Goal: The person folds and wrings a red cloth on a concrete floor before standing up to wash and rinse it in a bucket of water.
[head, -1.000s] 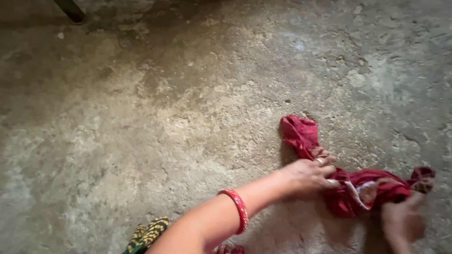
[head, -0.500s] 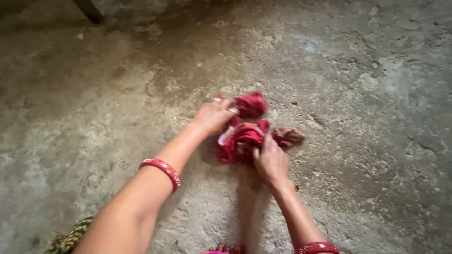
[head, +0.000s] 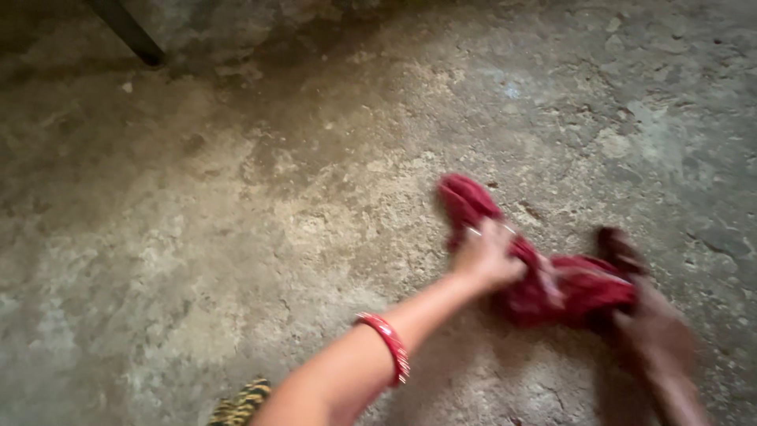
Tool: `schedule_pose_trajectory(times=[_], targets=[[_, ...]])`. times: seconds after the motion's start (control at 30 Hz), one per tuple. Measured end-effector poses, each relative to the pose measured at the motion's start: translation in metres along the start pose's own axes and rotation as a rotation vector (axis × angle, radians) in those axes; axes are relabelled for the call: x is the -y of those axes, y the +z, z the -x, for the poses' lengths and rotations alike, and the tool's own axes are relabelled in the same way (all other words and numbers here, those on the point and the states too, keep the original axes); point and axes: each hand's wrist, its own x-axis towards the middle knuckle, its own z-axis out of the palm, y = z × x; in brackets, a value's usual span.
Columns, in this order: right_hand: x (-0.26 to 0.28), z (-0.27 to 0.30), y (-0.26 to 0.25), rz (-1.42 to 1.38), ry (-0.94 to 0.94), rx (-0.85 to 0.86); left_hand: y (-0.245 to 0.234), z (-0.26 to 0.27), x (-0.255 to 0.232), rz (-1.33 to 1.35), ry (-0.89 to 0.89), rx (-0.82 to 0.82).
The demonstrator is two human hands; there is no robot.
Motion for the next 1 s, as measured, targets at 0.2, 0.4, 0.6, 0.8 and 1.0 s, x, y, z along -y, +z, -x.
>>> schedule_pose_trajectory(times=[0.2, 0.4, 0.6, 0.8, 1.0], targets=[[-0.113, 0.048, 0.025, 0.218, 0.39, -0.243, 0.012, 0.029, -0.047, -0.345, 0.538, 0.372], [-0.047, 0.036, 0.068, 0.135, 0.132, -0.458, -0.019, -0.005, -0.001, -0.573, 0.545, 0.31], [0.152, 0.003, 0.045, -0.323, 0.064, -0.131, -0.099, -0.018, 0.092, -0.601, 0.395, -0.081], [0.275, 0.024, 0.076, -0.248, -0.381, 0.066, -0.192, 0.049, 0.156, -0.649, -0.144, -0.082], [0.241, 0.04, 0.046, -0.149, -0.629, 0.153, -0.188, 0.097, 0.173, -0.689, -0.188, -0.304]])
